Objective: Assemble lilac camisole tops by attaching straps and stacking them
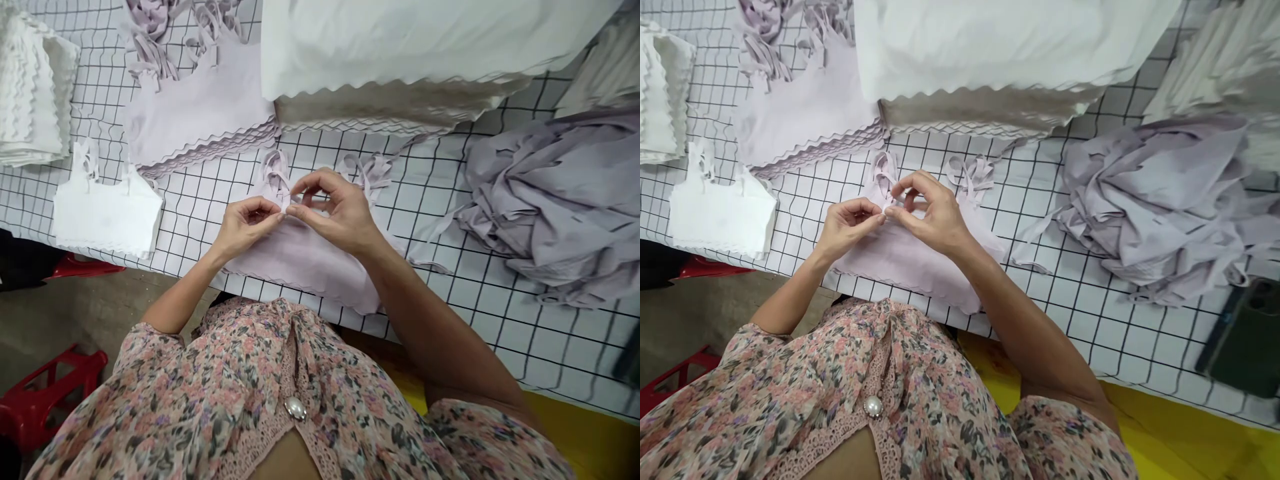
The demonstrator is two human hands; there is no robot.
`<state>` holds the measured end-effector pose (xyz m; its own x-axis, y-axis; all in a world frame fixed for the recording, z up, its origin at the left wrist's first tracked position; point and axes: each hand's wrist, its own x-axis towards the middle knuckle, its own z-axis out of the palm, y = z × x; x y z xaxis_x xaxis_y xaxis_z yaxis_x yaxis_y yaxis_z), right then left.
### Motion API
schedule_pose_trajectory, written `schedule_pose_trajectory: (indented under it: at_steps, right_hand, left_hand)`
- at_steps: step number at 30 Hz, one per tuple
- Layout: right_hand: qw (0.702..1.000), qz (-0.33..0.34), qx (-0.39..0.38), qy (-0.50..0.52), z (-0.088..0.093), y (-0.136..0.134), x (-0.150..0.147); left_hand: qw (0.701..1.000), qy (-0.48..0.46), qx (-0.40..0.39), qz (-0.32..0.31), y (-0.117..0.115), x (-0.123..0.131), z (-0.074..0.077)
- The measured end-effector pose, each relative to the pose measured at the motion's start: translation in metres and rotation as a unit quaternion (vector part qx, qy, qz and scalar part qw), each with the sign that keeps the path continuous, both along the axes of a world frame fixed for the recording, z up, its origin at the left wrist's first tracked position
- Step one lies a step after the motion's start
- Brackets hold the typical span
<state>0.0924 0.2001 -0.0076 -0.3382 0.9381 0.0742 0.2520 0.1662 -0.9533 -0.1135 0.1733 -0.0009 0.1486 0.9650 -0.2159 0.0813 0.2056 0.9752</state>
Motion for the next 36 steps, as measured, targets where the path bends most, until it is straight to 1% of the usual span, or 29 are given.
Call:
schedule_pose_trajectory:
  at_steps: [2,3,5,6,9,11,14,18,20,22,24,28,32,36]
  right_hand:
    - [0.993,0.047,0.088,-0.061,0.001,0.003,0.004]
    - [0.987,0.080,0.108,-0.084,0.002,0.006,0.005]
    - [0.980,0.127,0.107,-0.111,0.003,0.012,0.007]
    - [0.979,0.136,0.097,-0.116,0.004,0.014,0.008]
    - [0.985,0.121,0.067,-0.107,0.005,0.020,0.009]
    - [0.989,0.094,0.053,-0.097,0.005,0.022,0.011]
    - [0.990,0.077,0.052,-0.107,-0.001,0.021,0.013]
    - [0.976,0.115,0.078,-0.168,-0.017,0.019,0.016]
    - [0.965,0.143,0.092,-0.200,-0.025,0.019,0.015]
    - [0.955,0.162,0.109,-0.222,-0.031,0.020,0.013]
    - [0.947,0.176,0.127,-0.238,-0.032,0.021,0.011]
    - [0.929,0.218,0.153,-0.257,-0.028,0.026,0.008]
    - [0.910,0.270,0.170,-0.263,-0.022,0.032,0.005]
    - [0.900,0.290,0.179,-0.272,-0.021,0.035,0.003]
  left_hand:
    - [0.999,0.029,0.022,-0.023,0.003,-0.002,0.006]
    - [0.998,0.043,0.039,-0.035,0.005,-0.003,0.009]
    - [0.993,0.069,0.076,-0.054,0.009,-0.003,0.016]
    - [0.990,0.081,0.093,-0.062,0.011,-0.003,0.018]
    - [0.983,0.110,0.128,-0.079,0.014,-0.002,0.022]
    - [0.979,0.123,0.140,-0.082,0.014,-0.001,0.019]
    - [0.969,0.173,0.156,-0.081,0.012,-0.004,0.006]
    - [0.944,0.287,0.140,-0.078,0.006,-0.009,-0.018]
    - [0.937,0.313,0.127,-0.086,0.004,-0.010,-0.025]
    - [0.935,0.316,0.125,-0.103,0.003,-0.010,-0.027]
    - [0.933,0.316,0.130,-0.116,0.003,-0.010,-0.026]
    - [0.922,0.336,0.142,-0.132,0.003,-0.010,-0.023]
    - [0.911,0.358,0.150,-0.140,0.002,-0.011,-0.024]
    - [0.907,0.359,0.160,-0.150,0.002,-0.012,-0.026]
